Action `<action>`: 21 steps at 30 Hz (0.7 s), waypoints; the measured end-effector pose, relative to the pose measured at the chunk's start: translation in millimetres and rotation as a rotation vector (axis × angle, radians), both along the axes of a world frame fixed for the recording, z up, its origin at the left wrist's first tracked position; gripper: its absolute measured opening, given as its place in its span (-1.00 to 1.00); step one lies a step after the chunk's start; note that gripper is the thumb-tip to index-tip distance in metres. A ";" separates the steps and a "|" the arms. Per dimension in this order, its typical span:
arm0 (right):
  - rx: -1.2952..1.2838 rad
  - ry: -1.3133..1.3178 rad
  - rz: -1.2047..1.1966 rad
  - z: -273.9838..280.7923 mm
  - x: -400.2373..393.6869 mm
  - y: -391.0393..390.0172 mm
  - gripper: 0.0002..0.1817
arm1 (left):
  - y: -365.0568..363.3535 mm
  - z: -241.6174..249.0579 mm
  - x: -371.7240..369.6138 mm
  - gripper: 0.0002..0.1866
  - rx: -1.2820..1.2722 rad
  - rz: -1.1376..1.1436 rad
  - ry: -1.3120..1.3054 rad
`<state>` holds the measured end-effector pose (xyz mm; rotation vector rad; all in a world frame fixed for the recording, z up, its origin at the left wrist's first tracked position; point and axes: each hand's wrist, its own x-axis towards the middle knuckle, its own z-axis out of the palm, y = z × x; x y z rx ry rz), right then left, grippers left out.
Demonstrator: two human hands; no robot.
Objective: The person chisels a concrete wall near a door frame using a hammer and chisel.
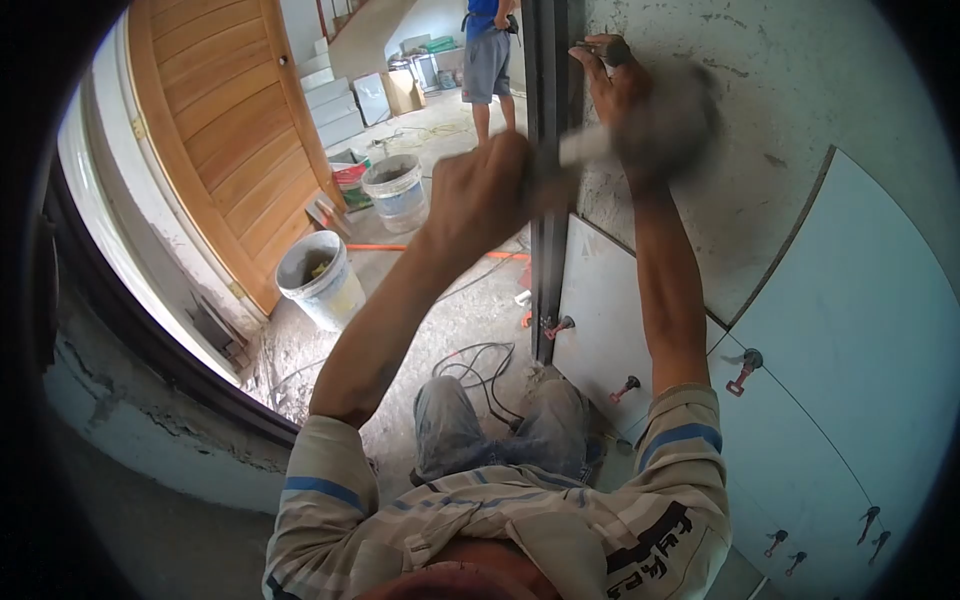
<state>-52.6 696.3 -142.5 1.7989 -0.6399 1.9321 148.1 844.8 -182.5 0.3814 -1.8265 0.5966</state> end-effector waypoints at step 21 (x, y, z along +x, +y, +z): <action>-0.034 -0.095 0.169 -17.9 -11.8 -3.4 -0.74 | 64.8 -13.4 -3.2 -0.65 0.006 0.022 -0.123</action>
